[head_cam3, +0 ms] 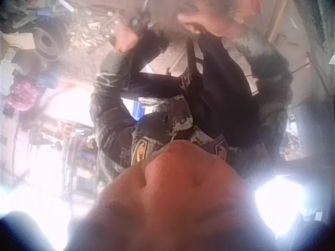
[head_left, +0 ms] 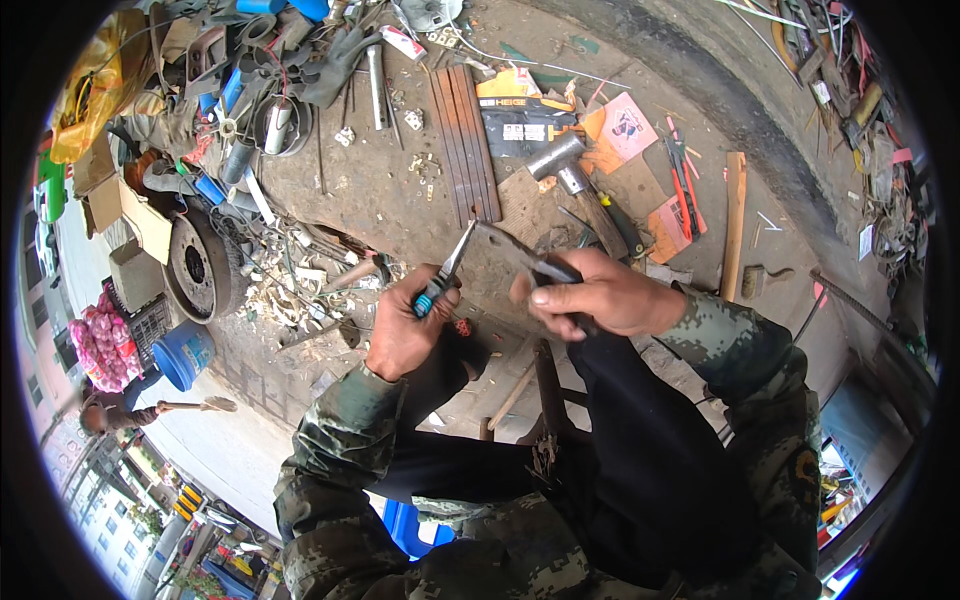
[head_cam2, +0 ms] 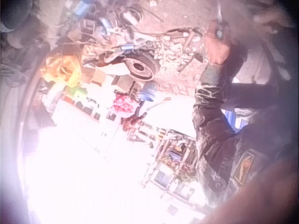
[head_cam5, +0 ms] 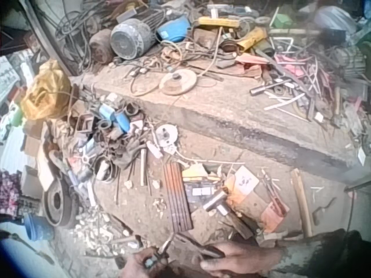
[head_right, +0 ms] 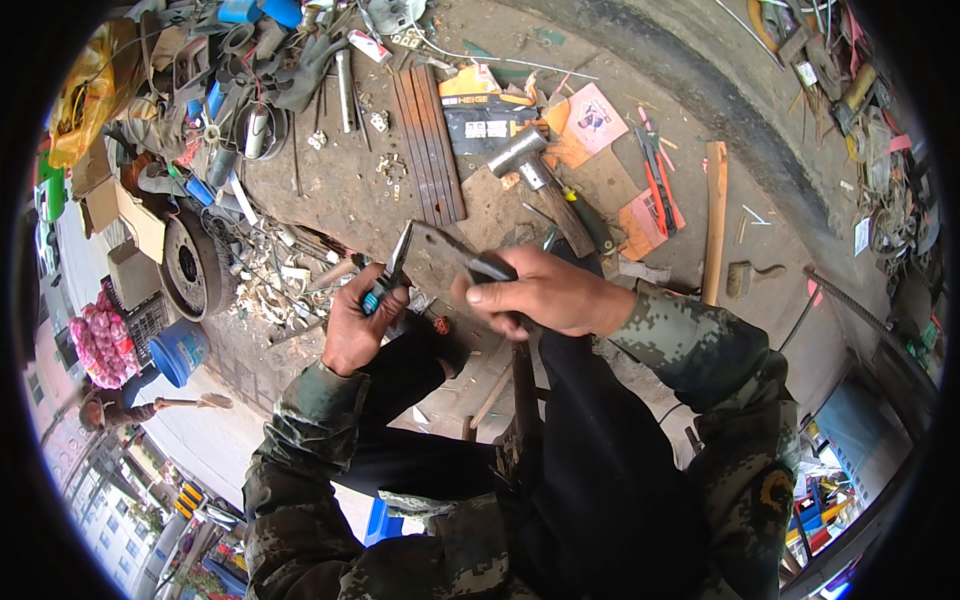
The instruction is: The person uses a screwdriver to pry apart a small red plastic electrical component, then uses pliers to strip and bend a short metal wire. The person repeatedly manipulates the wire with two pairs of pliers, bending and adjusting it while seated in a cluttered workshop.
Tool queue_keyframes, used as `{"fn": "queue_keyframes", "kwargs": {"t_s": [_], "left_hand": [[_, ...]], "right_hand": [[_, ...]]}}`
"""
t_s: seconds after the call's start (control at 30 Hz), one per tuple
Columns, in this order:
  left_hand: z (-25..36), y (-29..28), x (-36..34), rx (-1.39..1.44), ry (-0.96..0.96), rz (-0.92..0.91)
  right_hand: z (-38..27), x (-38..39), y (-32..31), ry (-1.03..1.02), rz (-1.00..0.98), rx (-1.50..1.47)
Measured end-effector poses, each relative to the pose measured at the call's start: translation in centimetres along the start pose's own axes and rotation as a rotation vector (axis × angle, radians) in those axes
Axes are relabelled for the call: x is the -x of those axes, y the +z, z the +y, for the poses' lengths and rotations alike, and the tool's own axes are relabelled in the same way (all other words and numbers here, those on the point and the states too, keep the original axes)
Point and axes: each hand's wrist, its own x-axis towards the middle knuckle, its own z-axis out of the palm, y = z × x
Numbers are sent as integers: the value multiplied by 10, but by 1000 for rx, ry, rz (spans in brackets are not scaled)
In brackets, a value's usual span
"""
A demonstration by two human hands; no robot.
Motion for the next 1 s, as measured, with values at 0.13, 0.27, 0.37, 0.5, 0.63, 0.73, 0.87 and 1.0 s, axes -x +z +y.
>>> {"fn": "queue_keyframes", "kwargs": {"t_s": [0.13, 0.27, 0.37, 0.5, 0.63, 0.73, 0.87, 1.0], "left_hand": [[-3, 5, 1, -46, -25, -68], [-6, -1, -4, 150, -68, -32], [-5, -2, -5, 272, -77, -29], [-3, -2, -3, 317, -105, -86], [-1, 0, -2, 354, -112, -130], [1, 2, -1, 339, -95, -129], [5, 6, -2, 317, -113, -137], [9, 9, -2, 297, -132, -160]], "right_hand": [[-8, 4, 3, -425, 576, 1323], [-5, 11, -3, -390, 538, 1151], [9, 5, -24, -343, 628, 1162], [29, -7, -71, -253, 877, 1310], [33, -4, -104, -163, 1066, 1539], [24, 3, -98, -105, 1145, 1709], [1, -3, -56, -726, 851, 1154], [-17, -26, -14, -781, 453, 854]]}}
